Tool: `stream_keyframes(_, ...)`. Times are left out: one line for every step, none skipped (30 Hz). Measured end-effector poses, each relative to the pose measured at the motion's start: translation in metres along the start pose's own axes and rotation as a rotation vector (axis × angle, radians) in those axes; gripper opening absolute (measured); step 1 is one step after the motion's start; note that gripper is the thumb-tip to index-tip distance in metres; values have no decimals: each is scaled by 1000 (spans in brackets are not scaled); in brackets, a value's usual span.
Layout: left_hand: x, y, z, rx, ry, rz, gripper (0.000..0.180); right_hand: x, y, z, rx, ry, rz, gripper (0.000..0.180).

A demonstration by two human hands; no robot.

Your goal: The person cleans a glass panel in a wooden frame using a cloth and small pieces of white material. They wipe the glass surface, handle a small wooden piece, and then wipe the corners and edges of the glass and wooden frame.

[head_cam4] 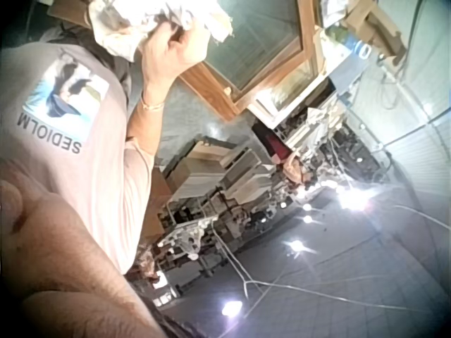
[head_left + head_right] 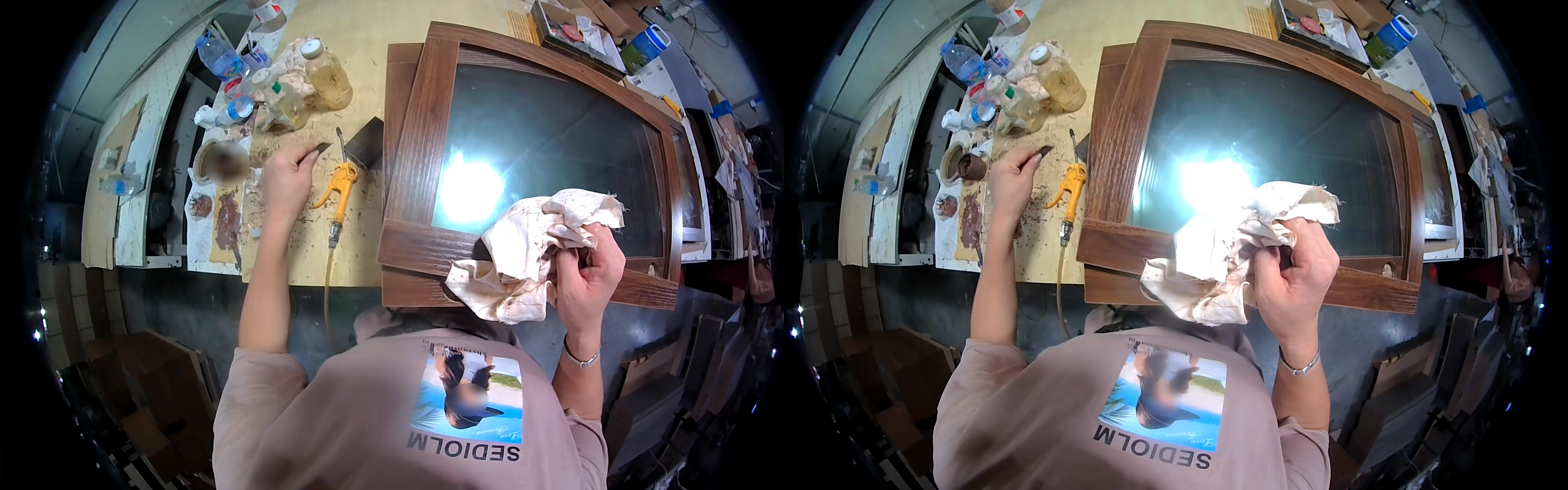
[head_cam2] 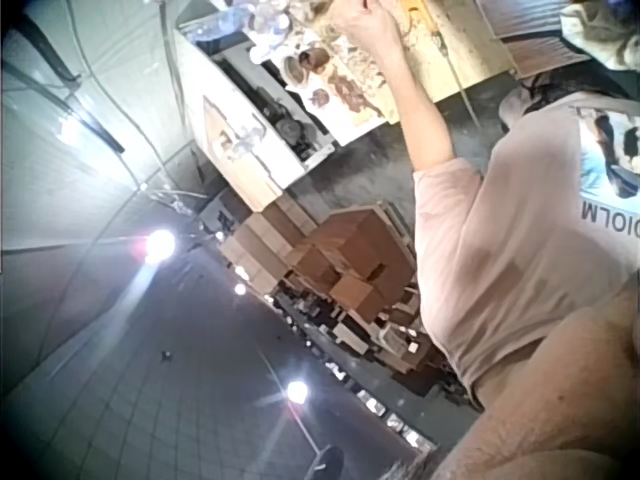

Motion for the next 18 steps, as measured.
stream_keyframes(-28,-3,13,-35,-16,-74,19,-3,-2,1,-5,6,-13,24)
stream_keyframes(-35,-1,15,-6,-23,-42,21,-5,-3,1,-9,14,-25,24)
stream_keyframes(-27,-1,13,23,-22,-4,24,0,-3,2,-41,-8,-4,24)
stream_keyframes(-18,0,10,53,-23,33,26,6,-1,2,-74,-30,16,24)
stream_keyframes(-13,4,6,50,81,59,29,10,1,3,-108,-54,36,24)
stream_keyframes(25,7,-4,25,214,127,32,18,2,2,-98,-142,122,25)
stream_keyframes(68,14,-18,0,343,190,34,22,3,4,-92,-236,205,26)
stream_keyframes(119,24,-28,-103,395,347,45,25,3,8,-87,-332,285,27)
stream_keyframes(178,43,-42,-168,367,619,57,8,-7,19,-85,-533,286,30)
stream_keyframes(217,58,-41,-244,427,755,64,-1,-13,33,-139,-604,267,28)
stream_keyframes(252,73,-26,-336,343,861,62,-12,-18,40,-207,-498,149,25)
stream_keyframes(276,86,-15,-430,242,961,60,-24,-20,46,-271,-402,27,23)
stream_keyframes(272,82,-12,-434,265,953,57,-27,-17,44,-284,-333,138,32)
stream_keyframes(262,72,-3,-438,290,946,55,-33,-19,35,-231,-225,39,32)
stream_keyframes(253,61,0,-445,310,936,53,-37,-19,25,-177,-124,-58,33)
stream_keyframes(238,41,-14,-322,310,914,50,-39,-17,15,-115,-15,-149,34)
stream_keyframes(226,30,-35,-302,367,861,51,-41,-13,1,-53,155,-194,30)
stream_keyframes(221,21,-51,-286,431,813,54,-35,-7,-1,-67,222,-168,28)
Point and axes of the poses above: each hand's wrist, its own y-axis away from the middle knuckle, its own z-axis out of the palm, x = y × z, the point moved 9 cm from there along -y, towards the middle knuckle, and after that the axes turned 13 degrees about -x, right-handed, at the moved point
